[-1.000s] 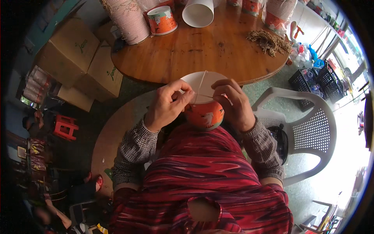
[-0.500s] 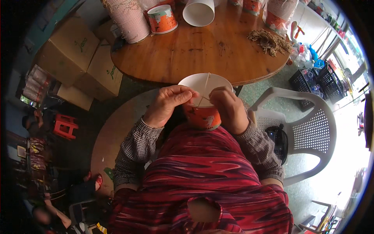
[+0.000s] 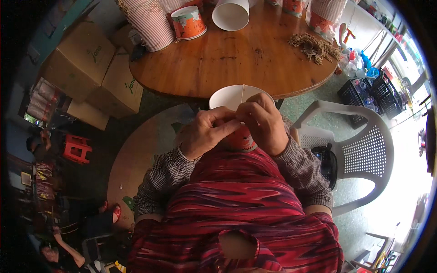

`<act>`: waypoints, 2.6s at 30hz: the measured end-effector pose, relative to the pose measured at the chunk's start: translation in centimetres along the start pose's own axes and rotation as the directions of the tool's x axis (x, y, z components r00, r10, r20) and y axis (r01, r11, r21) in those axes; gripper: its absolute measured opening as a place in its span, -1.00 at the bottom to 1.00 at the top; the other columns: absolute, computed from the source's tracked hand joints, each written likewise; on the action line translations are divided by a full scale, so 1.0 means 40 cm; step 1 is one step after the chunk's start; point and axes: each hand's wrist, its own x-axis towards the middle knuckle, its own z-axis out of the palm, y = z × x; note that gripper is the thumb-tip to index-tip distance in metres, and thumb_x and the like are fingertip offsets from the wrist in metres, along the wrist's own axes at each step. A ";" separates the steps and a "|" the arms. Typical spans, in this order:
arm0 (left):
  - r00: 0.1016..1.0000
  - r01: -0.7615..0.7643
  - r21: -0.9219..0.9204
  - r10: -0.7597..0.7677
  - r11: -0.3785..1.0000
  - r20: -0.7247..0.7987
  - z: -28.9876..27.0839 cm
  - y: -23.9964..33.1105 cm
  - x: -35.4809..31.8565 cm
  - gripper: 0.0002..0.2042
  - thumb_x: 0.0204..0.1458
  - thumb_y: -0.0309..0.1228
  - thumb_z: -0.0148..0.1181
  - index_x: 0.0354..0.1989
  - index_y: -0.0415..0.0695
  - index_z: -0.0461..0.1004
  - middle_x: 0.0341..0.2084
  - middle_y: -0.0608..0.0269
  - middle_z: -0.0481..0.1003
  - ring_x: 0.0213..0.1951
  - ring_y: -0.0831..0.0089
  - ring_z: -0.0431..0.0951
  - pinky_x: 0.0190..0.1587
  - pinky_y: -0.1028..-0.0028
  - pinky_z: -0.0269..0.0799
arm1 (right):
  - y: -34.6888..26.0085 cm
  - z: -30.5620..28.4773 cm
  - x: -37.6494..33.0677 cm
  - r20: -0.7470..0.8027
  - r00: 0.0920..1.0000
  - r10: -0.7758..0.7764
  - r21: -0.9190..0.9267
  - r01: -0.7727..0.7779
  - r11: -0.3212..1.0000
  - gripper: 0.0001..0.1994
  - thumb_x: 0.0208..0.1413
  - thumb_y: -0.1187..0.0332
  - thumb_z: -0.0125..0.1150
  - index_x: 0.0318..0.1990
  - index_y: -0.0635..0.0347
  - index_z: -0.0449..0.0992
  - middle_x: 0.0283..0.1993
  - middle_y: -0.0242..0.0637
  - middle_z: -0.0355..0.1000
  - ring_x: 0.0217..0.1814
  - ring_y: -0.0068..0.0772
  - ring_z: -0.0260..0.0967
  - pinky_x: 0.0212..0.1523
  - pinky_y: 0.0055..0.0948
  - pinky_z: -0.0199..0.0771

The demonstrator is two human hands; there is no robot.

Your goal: Threading and tying cord handles through pre-punched holes in paper buckets.

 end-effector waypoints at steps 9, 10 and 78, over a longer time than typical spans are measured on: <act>0.992 -0.068 -0.250 0.040 0.966 -0.116 0.018 -0.008 0.000 -0.77 0.16 -0.38 0.04 -0.20 -0.32 0.49 -0.45 0.32 0.51 -0.34 0.65 0.46 -0.27 0.64 0.40 | 0.036 -0.006 -0.028 0.151 0.921 0.358 0.468 -0.386 0.795 -0.88 0.04 0.44 0.22 -0.28 0.27 0.51 -0.33 -0.32 0.41 -0.34 -0.57 0.33 -0.31 -0.55 0.35; 0.990 -0.082 -0.224 0.053 0.971 -0.131 0.020 -0.007 -0.001 -0.77 0.16 -0.38 0.04 -0.19 -0.32 0.48 -0.45 0.32 0.51 -0.34 0.64 0.47 -0.27 0.64 0.40 | 0.033 -0.008 -0.029 0.175 0.913 0.368 0.442 -0.407 0.800 -0.89 0.03 0.46 0.22 -0.28 0.28 0.50 -0.33 -0.34 0.43 -0.31 -0.58 0.34 -0.25 -0.56 0.35; 0.991 0.133 -0.346 -0.134 0.929 0.021 -0.022 -0.006 0.027 -0.79 0.09 -0.39 0.11 -0.24 -0.32 0.50 -0.44 0.33 0.52 -0.39 0.66 0.42 -0.25 0.65 0.34 | 0.062 0.009 -0.030 0.045 0.995 0.093 0.277 -0.101 0.956 -0.89 -0.06 0.62 0.15 -0.35 0.29 0.40 -0.35 -0.21 0.39 -0.27 -0.26 0.38 -0.24 -0.41 0.36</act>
